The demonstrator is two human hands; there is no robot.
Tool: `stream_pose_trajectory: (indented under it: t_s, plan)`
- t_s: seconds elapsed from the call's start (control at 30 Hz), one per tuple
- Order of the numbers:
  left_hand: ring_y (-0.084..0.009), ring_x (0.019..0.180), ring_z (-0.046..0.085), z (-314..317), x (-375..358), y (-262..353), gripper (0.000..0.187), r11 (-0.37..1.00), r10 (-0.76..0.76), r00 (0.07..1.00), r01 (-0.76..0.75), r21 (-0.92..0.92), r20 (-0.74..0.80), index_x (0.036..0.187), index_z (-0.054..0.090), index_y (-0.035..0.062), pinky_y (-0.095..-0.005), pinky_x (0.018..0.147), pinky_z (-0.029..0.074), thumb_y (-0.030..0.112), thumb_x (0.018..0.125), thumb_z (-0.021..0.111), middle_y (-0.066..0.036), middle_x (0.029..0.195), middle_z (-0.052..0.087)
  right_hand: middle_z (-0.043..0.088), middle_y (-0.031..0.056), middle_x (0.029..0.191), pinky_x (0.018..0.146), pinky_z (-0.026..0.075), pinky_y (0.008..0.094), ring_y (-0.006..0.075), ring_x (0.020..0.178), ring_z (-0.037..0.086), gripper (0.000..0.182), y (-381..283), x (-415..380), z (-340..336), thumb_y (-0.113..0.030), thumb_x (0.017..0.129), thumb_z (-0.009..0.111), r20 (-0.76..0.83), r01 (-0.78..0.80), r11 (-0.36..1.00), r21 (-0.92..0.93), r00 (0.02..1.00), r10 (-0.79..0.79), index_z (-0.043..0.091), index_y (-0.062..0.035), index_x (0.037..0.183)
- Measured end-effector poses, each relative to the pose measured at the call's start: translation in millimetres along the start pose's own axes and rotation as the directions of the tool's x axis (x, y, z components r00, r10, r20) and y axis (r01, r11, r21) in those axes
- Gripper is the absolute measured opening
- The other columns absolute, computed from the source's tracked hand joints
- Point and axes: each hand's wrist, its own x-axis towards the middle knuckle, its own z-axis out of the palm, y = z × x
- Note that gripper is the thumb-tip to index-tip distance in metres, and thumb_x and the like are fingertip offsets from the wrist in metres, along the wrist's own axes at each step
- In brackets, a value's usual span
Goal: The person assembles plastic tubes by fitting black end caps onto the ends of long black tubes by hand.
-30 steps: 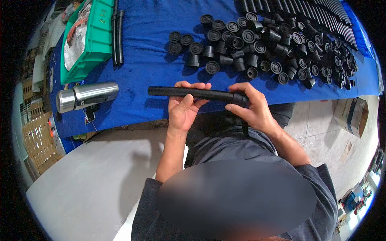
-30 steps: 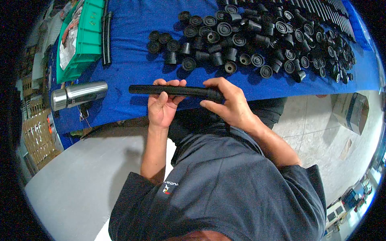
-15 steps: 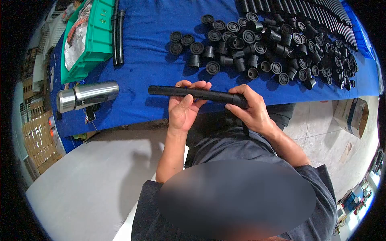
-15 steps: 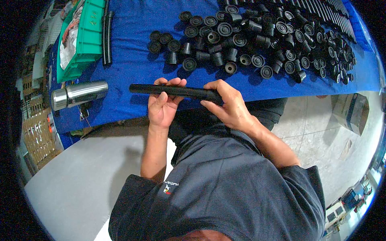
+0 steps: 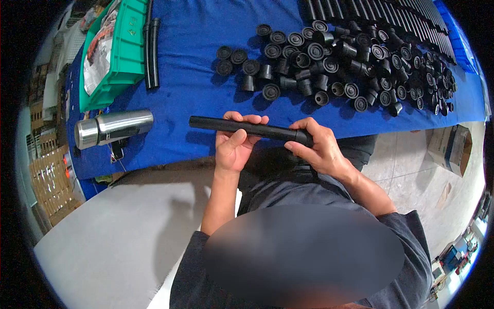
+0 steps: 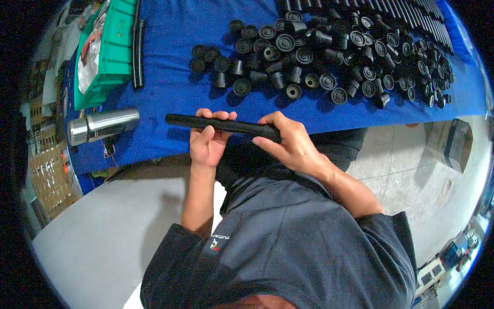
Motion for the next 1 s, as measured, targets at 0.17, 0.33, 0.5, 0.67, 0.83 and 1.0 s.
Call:
stream_pose_trajectory:
  t_s: [0.17, 0.33, 0.5, 0.67, 0.83, 1.0]
  plan:
    - [-0.0440, 0.129, 0.058, -5, -1, -1, 0.037, 0.999, 0.017, 1.000, -0.018, 0.042, 0.019, 0.125, 0.053, 0.0075, -0.0556, 0.105, 0.056, 0.003, 0.093, 0.071, -0.024, 0.128, 0.065, 0.066, 0.0172, 0.089, 0.070, 0.052, 0.0397, 0.0326, 0.080, 0.068, 0.039, 0, 1, -1, -0.021, 0.090, 0.079, -0.025, 0.086, 0.987, -0.139, 0.996, -0.090, 0.058, 0.0001, 0.115]
    - [-0.0453, 0.130, 0.057, 12, 2, -2, 0.036, 0.999, -0.006, 0.999, 0.008, 0.043, -0.046, 0.128, 0.053, 0.0072, -0.0581, 0.104, 0.055, 0.004, 0.095, 0.069, -0.026, 0.129, 0.064, 0.067, 0.0173, 0.093, 0.070, 0.052, 0.0397, 0.0324, 0.083, 0.068, 0.040, 6, 3, -3, -0.024, 0.090, 0.080, -0.063, 0.197, 0.959, -0.204, 0.975, -0.213, 0.059, 0.0000, 0.115]
    - [-0.0453, 0.129, 0.058, 4, 2, 0, 0.035, 1.000, -0.016, 1.000, 0.016, 0.012, -0.017, 0.127, 0.053, 0.0070, -0.0583, 0.103, 0.056, 0.003, 0.095, 0.068, -0.027, 0.130, 0.063, 0.068, 0.0164, 0.093, 0.070, 0.052, 0.0385, 0.0308, 0.084, 0.069, 0.047, -7, -1, -4, -0.028, 0.086, 0.083, -0.078, 0.181, 0.968, -0.173, 0.977, -0.197, 0.061, -0.0001, 0.116]
    - [-0.0444, 0.128, 0.059, 8, 3, 1, 0.032, 1.000, -0.015, 1.000, 0.015, 0.002, -0.026, 0.123, 0.055, 0.0069, -0.0582, 0.102, 0.057, 0.003, 0.095, 0.069, -0.027, 0.129, 0.063, 0.068, 0.0153, 0.088, 0.068, 0.052, 0.0368, 0.0285, 0.077, 0.068, 0.047, -3, 1, -1, -0.028, 0.085, 0.085, -0.101, 0.067, 0.994, -0.085, 0.992, -0.076, 0.061, -0.0005, 0.115]
    - [-0.0451, 0.130, 0.057, 2, 2, 0, 0.036, 1.000, -0.020, 1.000, 0.020, -0.007, -0.007, 0.128, 0.052, 0.0070, -0.0582, 0.104, 0.055, 0.003, 0.096, 0.068, -0.026, 0.131, 0.063, 0.065, 0.0148, 0.080, 0.064, 0.051, 0.0371, 0.0279, 0.071, 0.066, 0.041, 1, 0, 1, -0.024, 0.087, 0.083, -0.064, 0.058, 0.997, -0.044, 0.996, -0.061, 0.061, -0.0003, 0.112]
    - [-0.0451, 0.131, 0.056, 2, 1, 0, 0.037, 1.000, -0.016, 1.000, 0.016, -0.001, -0.004, 0.128, 0.052, 0.0072, -0.0581, 0.105, 0.055, 0.003, 0.095, 0.068, -0.026, 0.131, 0.063, 0.064, 0.0141, 0.079, 0.064, 0.050, 0.0374, 0.0280, 0.070, 0.065, 0.040, -3, 0, 1, -0.022, 0.087, 0.083, -0.055, 0.042, 0.997, -0.069, 0.997, -0.046, 0.061, -0.0007, 0.112]
